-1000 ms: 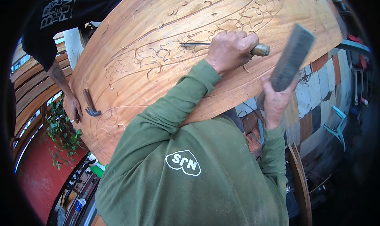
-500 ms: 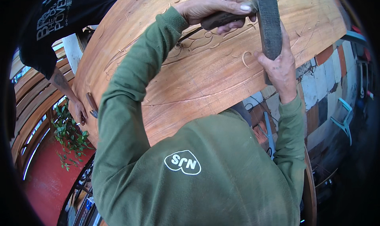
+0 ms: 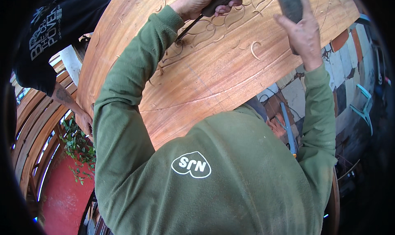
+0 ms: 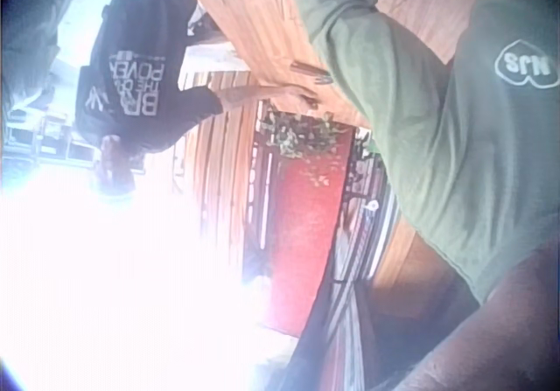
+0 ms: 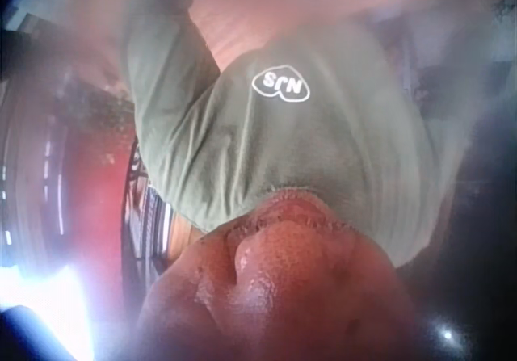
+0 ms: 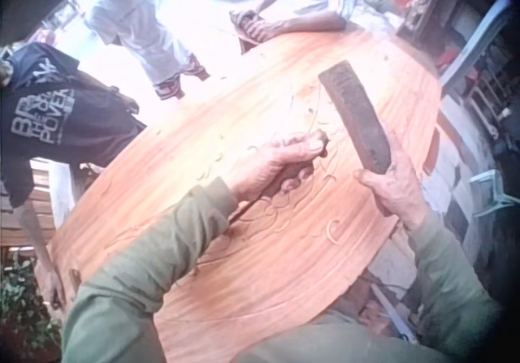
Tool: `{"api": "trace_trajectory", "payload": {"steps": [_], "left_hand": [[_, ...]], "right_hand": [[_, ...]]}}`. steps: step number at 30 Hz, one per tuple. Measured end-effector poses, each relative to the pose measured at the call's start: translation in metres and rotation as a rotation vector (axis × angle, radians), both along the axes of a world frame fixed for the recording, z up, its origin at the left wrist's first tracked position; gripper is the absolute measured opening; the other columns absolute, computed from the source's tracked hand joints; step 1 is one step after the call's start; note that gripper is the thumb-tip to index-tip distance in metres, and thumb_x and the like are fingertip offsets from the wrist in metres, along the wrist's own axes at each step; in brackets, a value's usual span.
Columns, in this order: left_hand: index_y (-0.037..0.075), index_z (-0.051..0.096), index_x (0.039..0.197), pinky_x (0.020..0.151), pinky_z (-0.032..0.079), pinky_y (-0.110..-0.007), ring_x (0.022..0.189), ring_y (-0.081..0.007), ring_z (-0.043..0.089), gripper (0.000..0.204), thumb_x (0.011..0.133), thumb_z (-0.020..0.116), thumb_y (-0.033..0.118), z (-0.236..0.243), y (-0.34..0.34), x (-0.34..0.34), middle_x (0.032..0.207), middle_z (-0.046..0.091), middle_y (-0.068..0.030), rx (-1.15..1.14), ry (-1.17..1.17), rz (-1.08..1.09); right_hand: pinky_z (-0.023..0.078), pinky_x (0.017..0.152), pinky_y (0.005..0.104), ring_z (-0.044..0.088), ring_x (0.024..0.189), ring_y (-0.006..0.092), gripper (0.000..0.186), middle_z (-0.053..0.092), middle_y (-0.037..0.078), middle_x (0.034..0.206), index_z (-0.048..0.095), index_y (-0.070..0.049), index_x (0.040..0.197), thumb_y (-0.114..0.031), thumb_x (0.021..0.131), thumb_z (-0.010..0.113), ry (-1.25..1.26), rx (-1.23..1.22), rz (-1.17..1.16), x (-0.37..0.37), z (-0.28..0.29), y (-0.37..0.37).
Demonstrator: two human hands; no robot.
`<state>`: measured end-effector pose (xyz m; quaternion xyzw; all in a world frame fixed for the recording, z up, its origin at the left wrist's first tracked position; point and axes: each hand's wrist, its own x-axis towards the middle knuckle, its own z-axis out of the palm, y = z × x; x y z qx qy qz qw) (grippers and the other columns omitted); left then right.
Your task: The person carves a decorative pattern into a wooden board using a chisel and a wooden mallet.
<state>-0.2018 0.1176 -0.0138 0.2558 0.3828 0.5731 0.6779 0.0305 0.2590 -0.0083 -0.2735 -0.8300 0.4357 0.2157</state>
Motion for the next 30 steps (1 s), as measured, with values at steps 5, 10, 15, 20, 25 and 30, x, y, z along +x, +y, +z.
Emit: {"api": "trace_trajectory", "payload": {"steps": [5, 10, 15, 20, 25, 30], "left_hand": [[0.012, 0.066, 0.114, 0.048, 0.037, -0.019, 0.060, -0.0023, 0.049, 0.027, 0.100, 0.071, 0.035, 0.004, -0.007, -0.009, 0.077, 0.057, 0.0065, -0.017, 0.038, 0.042], [0.014, 0.062, 0.111, 0.046, 0.036, -0.020, 0.053, -0.0025, 0.046, 0.027, 0.100, 0.070, 0.037, 0.009, -0.019, -0.028, 0.075, 0.055, 0.0043, -0.036, 0.138, 0.302], [0.014, 0.061, 0.112, 0.047, 0.037, -0.019, 0.053, -0.0034, 0.047, 0.030, 0.100, 0.070, 0.040, 0.006, -0.020, -0.032, 0.076, 0.054, 0.0035, 0.029, 0.087, 0.328], [0.014, 0.061, 0.113, 0.047, 0.040, -0.020, 0.054, -0.0051, 0.049, 0.033, 0.098, 0.073, 0.041, 0.001, -0.034, -0.044, 0.076, 0.054, 0.0036, -0.062, 0.184, 0.526], [0.013, 0.063, 0.110, 0.047, 0.039, -0.019, 0.051, -0.0057, 0.049, 0.029, 0.100, 0.072, 0.038, 0.002, -0.036, -0.043, 0.073, 0.054, 0.0041, 0.003, 0.172, 0.622], [0.001, 0.060, 0.126, 0.044, 0.040, -0.021, 0.051, -0.0086, 0.053, 0.035, 0.105, 0.066, 0.029, 0.043, -0.084, -0.026, 0.074, 0.057, -0.0006, 0.224, 0.389, 0.847]], "right_hand": [[0.056, 0.087, 0.0263, 0.069, 0.099, 0.0146, 0.062, 0.071, 0.008, 0.117, 0.052, -0.003, 0.145, -0.009, 0.091, 0.079, 0.131, -0.074, -0.129, -0.022, 0.002, 0.010], [0.051, 0.103, 0.0391, 0.064, 0.121, 0.0286, 0.082, 0.063, 0.015, 0.140, 0.046, -0.003, 0.153, -0.007, 0.076, 0.074, -0.033, 0.125, 0.188, -0.051, 0.030, 0.019], [0.043, 0.110, 0.0352, 0.057, 0.120, 0.0244, 0.084, 0.059, 0.009, 0.130, 0.041, -0.002, 0.156, 0.000, 0.077, 0.070, 0.233, -0.192, -0.002, -0.095, 0.043, 0.009], [0.051, 0.095, 0.0333, 0.059, 0.108, 0.0196, 0.082, 0.061, 0.009, 0.123, 0.045, 0.000, 0.153, -0.002, 0.075, 0.072, -0.116, 0.109, 0.367, -0.119, 0.050, 0.031], [0.054, 0.087, 0.0336, 0.063, 0.096, 0.0201, 0.077, 0.065, 0.012, 0.110, 0.048, 0.000, 0.149, -0.007, 0.077, 0.072, -0.125, -0.037, 0.197, -0.145, 0.075, -0.010], [0.054, 0.077, 0.0354, 0.065, 0.085, 0.0230, 0.084, 0.067, 0.011, 0.105, 0.044, 0.001, 0.152, -0.008, 0.076, 0.076, -0.070, 0.415, 0.433, -0.139, 0.051, 0.017]]}}
